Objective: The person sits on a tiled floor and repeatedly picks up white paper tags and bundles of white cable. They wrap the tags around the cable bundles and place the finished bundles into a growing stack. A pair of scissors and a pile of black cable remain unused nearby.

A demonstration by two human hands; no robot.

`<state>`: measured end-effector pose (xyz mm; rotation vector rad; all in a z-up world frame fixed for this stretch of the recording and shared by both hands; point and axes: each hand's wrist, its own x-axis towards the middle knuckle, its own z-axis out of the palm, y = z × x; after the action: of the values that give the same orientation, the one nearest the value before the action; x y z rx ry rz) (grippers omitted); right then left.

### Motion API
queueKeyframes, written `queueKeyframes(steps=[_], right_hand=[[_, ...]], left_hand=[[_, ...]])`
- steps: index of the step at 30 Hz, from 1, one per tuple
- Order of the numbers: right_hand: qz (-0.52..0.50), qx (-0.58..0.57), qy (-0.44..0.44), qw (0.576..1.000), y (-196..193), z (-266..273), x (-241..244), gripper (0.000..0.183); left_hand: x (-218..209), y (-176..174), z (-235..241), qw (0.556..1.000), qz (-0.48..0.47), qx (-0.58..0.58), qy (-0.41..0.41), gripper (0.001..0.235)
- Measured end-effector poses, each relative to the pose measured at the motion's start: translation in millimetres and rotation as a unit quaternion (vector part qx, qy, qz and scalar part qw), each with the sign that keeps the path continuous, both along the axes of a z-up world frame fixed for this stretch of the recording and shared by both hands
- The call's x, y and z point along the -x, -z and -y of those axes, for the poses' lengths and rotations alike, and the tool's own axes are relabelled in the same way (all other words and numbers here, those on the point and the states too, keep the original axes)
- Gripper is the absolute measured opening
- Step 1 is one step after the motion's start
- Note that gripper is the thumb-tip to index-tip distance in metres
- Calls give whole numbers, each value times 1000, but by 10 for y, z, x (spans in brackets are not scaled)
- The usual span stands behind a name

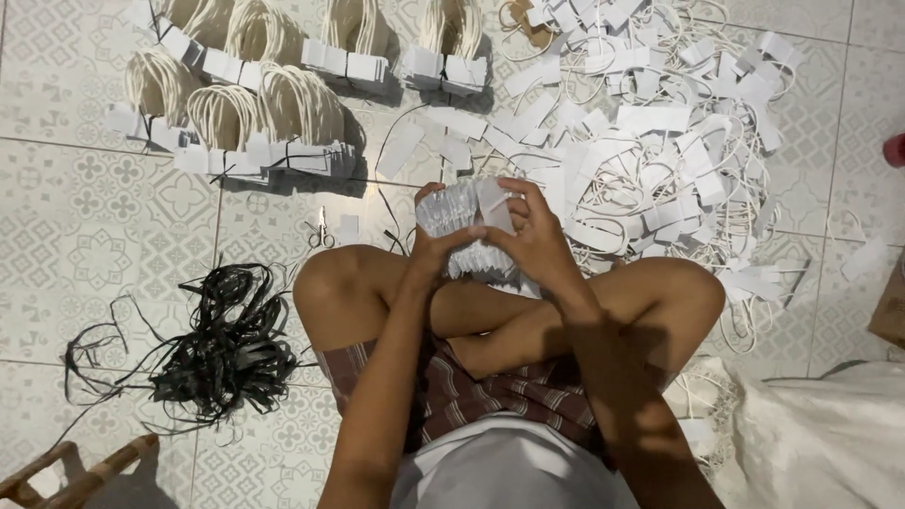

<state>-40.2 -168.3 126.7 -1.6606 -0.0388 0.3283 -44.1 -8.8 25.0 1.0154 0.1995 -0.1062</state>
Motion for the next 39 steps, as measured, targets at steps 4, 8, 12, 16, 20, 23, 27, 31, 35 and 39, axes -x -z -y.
queueKeyframes(steps=[4, 8, 12, 16, 20, 23, 27, 31, 35, 39], right_hand=[[-5, -6, 12, 1000, 142, -39, -30, 62], [42, 19, 46, 998, 130, -94, 11, 59], [89, 70, 61, 992, 26, -178, 4, 57], [104, 84, 47, 990, -12, -206, 3, 57], [130, 143, 46, 980, -44, -243, -4, 59], [130, 145, 65, 979, 19, -281, 11, 62], [180, 202, 90, 958, 201, -284, 40, 43], [252, 188, 117, 942, 406, -370, 19, 27], [333, 244, 123, 902, 468, -426, 75, 12], [344, 274, 134, 888, 521, -453, 114, 10]], left_hand=[[12, -103, -13, 999, -8, 26, -18, 93], [-8, 38, -9, 999, 7, 36, -24, 93], [-4, -56, -13, 999, 0, 42, -24, 95], [-29, -6, -34, 998, -5, 51, -30, 93], [-21, 40, -26, 997, 16, 60, -38, 91], [-14, 142, -10, 997, 29, 59, -37, 91], [-13, 119, -12, 996, 42, 65, -42, 92], [20, -89, -7, 995, 34, 79, -48, 90], [43, -110, 9, 994, 32, 74, -69, 86], [34, -139, 44, 994, 34, 48, -97, 88]])
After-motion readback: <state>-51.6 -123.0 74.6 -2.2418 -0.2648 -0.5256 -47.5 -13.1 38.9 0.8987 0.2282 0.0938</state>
